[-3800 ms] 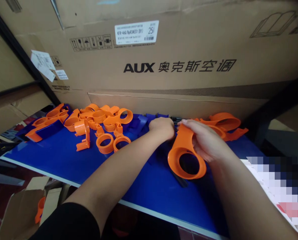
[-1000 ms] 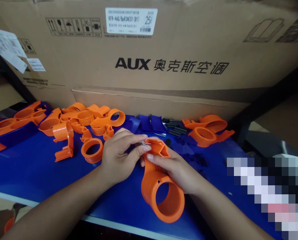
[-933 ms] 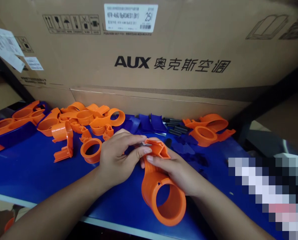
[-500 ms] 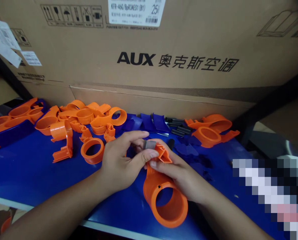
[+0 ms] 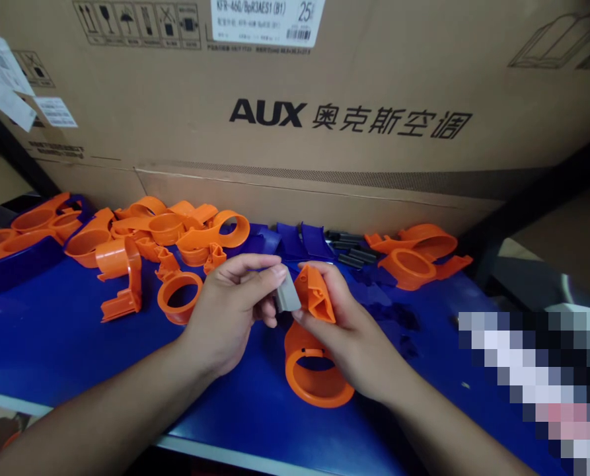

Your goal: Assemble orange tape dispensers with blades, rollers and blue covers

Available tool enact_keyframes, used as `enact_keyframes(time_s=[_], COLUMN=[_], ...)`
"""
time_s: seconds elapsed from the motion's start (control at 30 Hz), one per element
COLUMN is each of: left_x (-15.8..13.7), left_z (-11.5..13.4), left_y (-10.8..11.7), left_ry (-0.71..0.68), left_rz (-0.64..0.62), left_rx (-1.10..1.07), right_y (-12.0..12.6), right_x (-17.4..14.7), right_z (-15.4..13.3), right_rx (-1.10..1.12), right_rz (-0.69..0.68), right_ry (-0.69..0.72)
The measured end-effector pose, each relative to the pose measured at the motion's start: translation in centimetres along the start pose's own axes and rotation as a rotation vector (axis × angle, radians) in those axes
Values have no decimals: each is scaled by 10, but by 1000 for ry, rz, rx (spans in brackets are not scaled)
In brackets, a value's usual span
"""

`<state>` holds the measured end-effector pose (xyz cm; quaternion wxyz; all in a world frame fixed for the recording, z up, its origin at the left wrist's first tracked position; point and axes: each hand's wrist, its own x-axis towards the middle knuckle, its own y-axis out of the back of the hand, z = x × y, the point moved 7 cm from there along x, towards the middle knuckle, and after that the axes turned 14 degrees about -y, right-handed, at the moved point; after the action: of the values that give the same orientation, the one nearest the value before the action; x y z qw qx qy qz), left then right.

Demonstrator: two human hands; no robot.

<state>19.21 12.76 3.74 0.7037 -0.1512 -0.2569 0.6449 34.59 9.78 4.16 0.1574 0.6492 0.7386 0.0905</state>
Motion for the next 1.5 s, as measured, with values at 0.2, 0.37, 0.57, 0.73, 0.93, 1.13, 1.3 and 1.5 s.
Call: enact_keyframes(time_s=[0.2,0.37,0.57,0.73,0.93,1.13,1.3,1.5], left_x=[-2,-1,-3,-1,-4,-14,-15,-21], left_z=[-3,-3,-3,-4,32,43,41,39], left_y=[-1,-5,-14,-13,-15,-14,-16,-21], left_ry=[41,55,25,-84,-761,-1252,-1251,-1264], left_rz=[-5,-74,-253,-315,-476,-599,-581,-649], left_rx=[-26,-97,-127,82,682,1116,1150,958], right_y=[-2,-2,-11,-18,-16,-22,-21,-16], right_x=[0,5,4,2,0,-6,-6,-2], right_z=[3,7,5,1,6,2,-1,2], right_rx=[-39,11,255,405,366,421,406,333], right_rz=[2,-20,-179,-302,-302,-384,-362,-310], right_ry=[-8,-12,-22,-26,-76,-105,-100,-74])
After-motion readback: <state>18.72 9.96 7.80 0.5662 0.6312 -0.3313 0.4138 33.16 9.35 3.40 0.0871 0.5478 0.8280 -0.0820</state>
